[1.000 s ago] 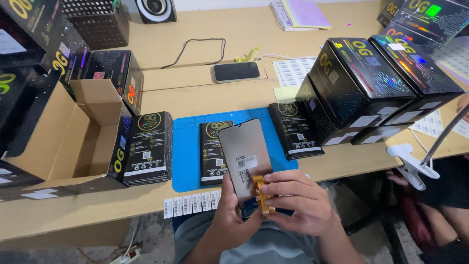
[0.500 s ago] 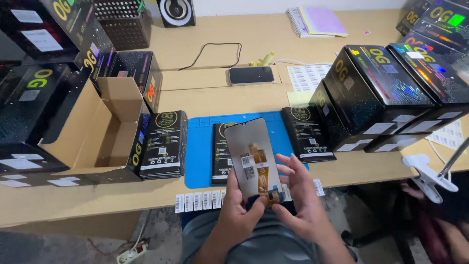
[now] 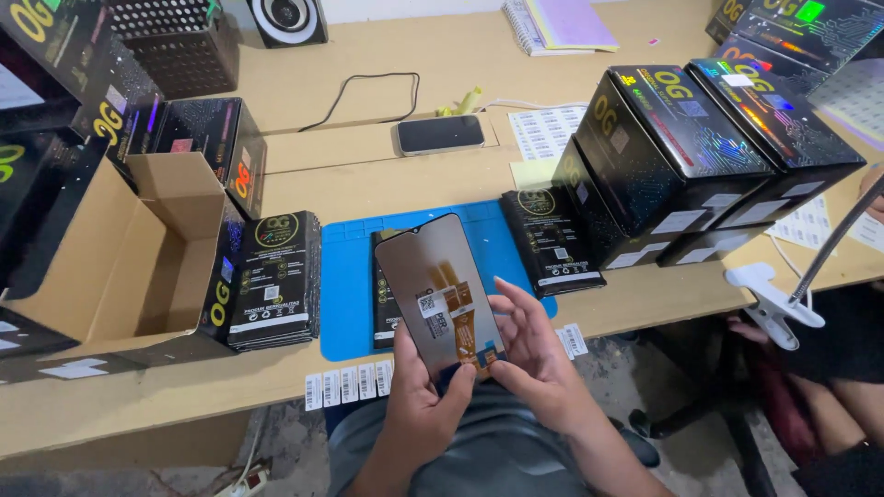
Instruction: Applying stickers or protective films to smartphone screen assemblies
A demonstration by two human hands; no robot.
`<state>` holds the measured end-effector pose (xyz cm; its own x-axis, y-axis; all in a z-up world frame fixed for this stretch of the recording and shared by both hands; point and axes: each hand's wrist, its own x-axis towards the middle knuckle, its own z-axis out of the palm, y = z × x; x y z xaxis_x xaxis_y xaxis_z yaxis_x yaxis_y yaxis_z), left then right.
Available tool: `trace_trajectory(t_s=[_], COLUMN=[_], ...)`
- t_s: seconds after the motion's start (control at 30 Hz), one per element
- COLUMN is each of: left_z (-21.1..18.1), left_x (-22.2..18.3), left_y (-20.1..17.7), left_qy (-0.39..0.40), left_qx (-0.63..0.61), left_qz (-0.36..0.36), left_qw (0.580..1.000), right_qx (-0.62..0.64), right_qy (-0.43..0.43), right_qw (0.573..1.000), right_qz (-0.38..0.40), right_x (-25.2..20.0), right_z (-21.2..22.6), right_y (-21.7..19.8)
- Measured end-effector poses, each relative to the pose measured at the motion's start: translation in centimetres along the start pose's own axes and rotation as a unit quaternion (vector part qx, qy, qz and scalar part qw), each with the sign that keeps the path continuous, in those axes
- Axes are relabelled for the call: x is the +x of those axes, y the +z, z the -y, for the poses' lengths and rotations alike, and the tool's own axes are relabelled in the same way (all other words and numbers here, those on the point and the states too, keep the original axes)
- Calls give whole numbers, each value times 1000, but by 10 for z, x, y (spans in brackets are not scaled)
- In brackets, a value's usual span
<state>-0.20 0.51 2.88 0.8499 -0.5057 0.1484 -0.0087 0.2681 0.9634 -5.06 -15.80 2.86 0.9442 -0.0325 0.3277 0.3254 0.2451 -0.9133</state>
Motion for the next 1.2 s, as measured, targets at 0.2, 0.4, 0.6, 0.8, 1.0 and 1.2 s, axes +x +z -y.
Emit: trace_trajectory(t_s=[0.2, 0.4, 0.6, 0.8, 1.0, 1.2], left_z=[13, 47, 55, 55, 38, 48], left_x=[1, -1, -2, 3, 7, 4], left_y=[-1, 5, 7, 10, -6, -24], left_qy=[42, 135, 270, 310, 366, -49], left_qx=[19, 195, 375, 527, 470, -88], left_qz=[-6, -72, 7, -6, -42, 57], left_qw=[999, 969, 887, 792, 802, 993], right_qx=[-282, -305, -143, -52, -174, 10], right_qy=[-137, -124, -26, 33, 1, -35], right_qw=[946, 944, 989, 993, 972, 998], right_qz=[-87, -21, -39, -103, -159, -45], right_x=[-8, -18, -11, -24, -23, -9], right_z=[-1, 27, 33, -11, -23, -15], right_y=[5, 19, 23, -7, -39, -55])
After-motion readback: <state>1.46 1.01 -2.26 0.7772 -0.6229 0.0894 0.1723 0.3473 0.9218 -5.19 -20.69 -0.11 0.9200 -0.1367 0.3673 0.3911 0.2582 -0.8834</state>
